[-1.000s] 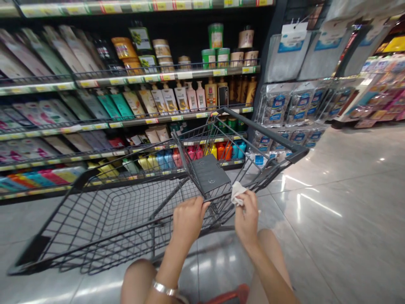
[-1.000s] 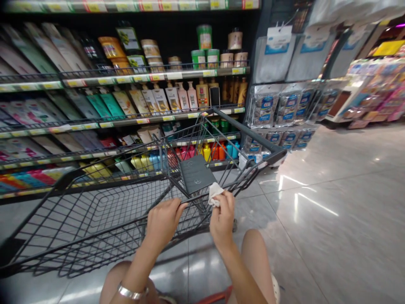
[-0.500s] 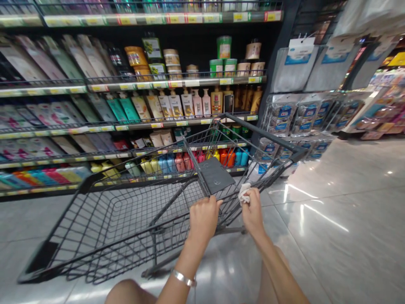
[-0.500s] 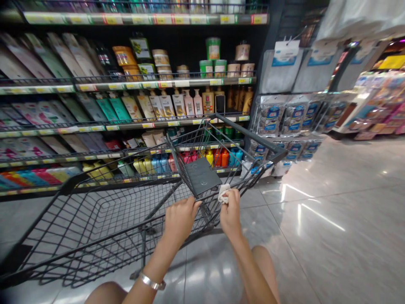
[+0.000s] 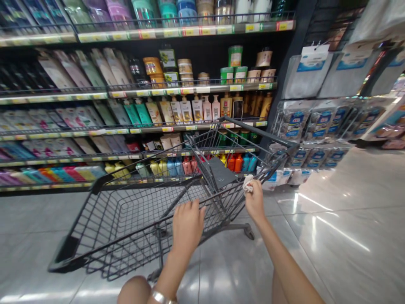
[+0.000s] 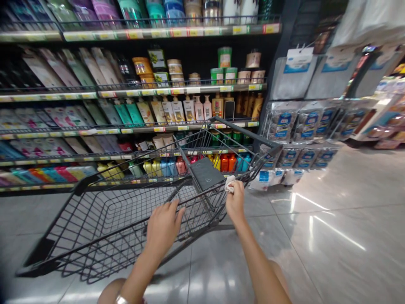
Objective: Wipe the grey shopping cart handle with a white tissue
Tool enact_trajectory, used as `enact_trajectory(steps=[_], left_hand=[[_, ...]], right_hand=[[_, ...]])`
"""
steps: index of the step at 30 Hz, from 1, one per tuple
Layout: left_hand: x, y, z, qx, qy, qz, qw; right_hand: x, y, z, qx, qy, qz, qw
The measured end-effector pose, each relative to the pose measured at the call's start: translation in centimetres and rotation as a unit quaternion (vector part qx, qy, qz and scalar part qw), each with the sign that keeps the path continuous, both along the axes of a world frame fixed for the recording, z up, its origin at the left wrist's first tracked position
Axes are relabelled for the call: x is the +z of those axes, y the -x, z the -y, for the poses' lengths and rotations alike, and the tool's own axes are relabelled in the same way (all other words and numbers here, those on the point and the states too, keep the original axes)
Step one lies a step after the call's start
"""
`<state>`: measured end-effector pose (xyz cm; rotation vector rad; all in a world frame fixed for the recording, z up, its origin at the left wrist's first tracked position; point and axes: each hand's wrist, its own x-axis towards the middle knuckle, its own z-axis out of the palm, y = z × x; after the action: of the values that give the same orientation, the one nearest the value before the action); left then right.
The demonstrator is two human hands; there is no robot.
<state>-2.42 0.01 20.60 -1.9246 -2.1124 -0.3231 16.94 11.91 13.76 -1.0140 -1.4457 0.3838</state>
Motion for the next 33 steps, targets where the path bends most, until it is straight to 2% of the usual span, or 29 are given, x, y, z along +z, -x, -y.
enact_trajectory(steps=[4, 7, 9, 12, 17, 20, 25, 33], left_hand=[[-0.6, 6.3, 3.1, 0.035, -0.043, -0.028, 0.998], [-1.3, 10.0, 4.7, 0.046, -0.082, -0.022, 0.995], [-1.8, 11.4, 5.0, 0.026, -0.107, -0.002, 0.994], [-2.6, 12.1, 4.3, 0.013, -0.135, 0.015, 0.991], [-3.2, 11.3, 2.9, 0.019, -0.154, 0.015, 0.988], [-3.4, 10.3, 2.9, 0.020, -0.160, 0.021, 0.987], [-3.7, 7.1, 3.4, 0.017, -0.169, 0.023, 0.985], [-4.1, 0.4, 3.3, 0.031, -0.167, 0.026, 0.985]], right_hand=[[-0.3, 0.7, -1.6, -0.015, -0.009, -0.004, 1.000], [-0.5, 1.2, -3.0, -0.025, -0.003, -0.021, 0.999], [-0.8, 1.9, -3.7, -0.038, 0.018, -0.053, 0.998], [-1.5, 3.8, -4.0, -0.035, 0.063, -0.104, 0.992], [-2.2, 8.6, -1.7, 0.046, 0.113, -0.133, 0.984], [-2.0, 10.2, 0.1, 0.059, 0.116, -0.138, 0.982], [-1.6, 9.2, 1.6, 0.022, 0.107, -0.145, 0.983], [-1.0, 7.4, 5.2, 0.039, 0.120, -0.129, 0.984]])
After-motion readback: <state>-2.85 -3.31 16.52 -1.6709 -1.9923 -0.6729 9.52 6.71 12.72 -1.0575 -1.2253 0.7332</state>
